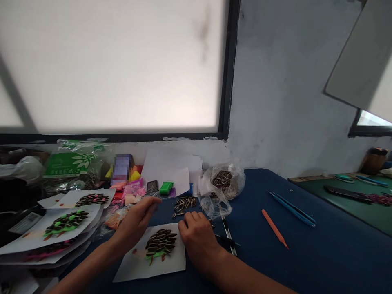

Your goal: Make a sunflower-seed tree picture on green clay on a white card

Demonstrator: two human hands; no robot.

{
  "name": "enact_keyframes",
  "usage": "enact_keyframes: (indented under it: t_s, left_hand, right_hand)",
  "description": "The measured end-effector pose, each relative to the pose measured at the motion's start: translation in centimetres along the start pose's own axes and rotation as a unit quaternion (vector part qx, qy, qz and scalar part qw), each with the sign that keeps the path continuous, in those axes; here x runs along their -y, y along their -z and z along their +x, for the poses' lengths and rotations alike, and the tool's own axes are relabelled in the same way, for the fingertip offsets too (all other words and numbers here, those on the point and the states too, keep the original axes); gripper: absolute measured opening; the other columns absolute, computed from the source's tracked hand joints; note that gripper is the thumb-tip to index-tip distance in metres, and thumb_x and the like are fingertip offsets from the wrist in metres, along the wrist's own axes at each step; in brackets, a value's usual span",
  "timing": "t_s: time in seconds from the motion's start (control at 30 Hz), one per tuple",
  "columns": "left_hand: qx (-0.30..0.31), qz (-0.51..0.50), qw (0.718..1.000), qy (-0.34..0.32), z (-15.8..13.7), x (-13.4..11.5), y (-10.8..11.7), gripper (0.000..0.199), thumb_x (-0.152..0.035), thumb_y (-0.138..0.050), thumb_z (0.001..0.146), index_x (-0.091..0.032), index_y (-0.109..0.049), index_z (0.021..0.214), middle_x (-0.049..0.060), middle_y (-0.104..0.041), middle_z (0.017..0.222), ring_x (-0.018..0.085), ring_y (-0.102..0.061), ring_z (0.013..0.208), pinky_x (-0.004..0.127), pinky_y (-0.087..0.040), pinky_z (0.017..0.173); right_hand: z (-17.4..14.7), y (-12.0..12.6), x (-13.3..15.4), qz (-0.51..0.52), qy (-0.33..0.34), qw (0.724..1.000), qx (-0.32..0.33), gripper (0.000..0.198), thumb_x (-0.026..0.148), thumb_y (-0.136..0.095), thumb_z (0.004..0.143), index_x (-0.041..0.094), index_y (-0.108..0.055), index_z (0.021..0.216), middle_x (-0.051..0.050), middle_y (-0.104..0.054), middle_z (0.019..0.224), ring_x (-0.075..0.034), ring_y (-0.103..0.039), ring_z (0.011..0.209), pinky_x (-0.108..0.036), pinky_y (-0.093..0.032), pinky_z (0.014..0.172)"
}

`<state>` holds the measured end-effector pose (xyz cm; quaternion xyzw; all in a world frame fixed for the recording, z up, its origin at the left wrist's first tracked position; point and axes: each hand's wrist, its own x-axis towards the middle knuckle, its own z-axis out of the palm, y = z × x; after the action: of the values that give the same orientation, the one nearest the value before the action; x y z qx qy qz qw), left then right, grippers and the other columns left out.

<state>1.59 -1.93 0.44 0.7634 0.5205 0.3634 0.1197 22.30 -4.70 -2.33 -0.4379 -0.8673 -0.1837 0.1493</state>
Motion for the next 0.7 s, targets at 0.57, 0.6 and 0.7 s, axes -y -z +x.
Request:
enact_keyframes:
  t_s: [0.57, 0.6, 0.7]
  left_hand:
    - [0.195, 0.152, 0.963, -0.111, -6.4, -0.8, -1.4, 0.069, -0.057, -0.039, 0.098, -0.023, -0.022, 0.155, 0.008, -0.023, 0.159, 0.032, -0.021, 0.147, 0.051, -0.034, 0.116]
    - [0.186, 0.152, 0.964, -0.113, -6.5, -0.5, -1.7, 0.069, -0.057, -0.039, 0.098, -0.023, -0.021, 0.155, 0.007, -0.023, 0.159, 0.032, -0.020, 0.148, 0.051, -0.033, 0.117]
    - [0.177, 0.156, 0.967, -0.092, -6.7, -0.4, -1.8, 0.070, -0.059, -0.036, 0.098, -0.020, -0.022, 0.155, 0.008, -0.021, 0.160, 0.033, -0.018, 0.148, 0.053, -0.031, 0.117]
  right_hand:
    - [0.0, 0.7, 0.1, 0.083, 0.023, 0.996, -0.030, 0.026, 0.005, -0.057, 0.090, 0.015, -0.070, 0.111, -0.012, -0.068, 0.110, -0.024, -0.062, 0.102, -0.036, -0.047, 0.090]
    - [0.0, 0.6, 0.0, 0.086, 0.025, 0.996, -0.031, 0.028, 0.004, -0.057, 0.089, 0.016, -0.069, 0.112, -0.012, -0.068, 0.112, -0.024, -0.061, 0.103, -0.036, -0.047, 0.090]
    - [-0.2, 0.4, -0.1, 0.093, 0.031, 0.995, -0.033, 0.032, 0.001, -0.058, 0.087, 0.017, -0.069, 0.113, -0.012, -0.068, 0.113, -0.023, -0.061, 0.104, -0.036, -0.047, 0.090]
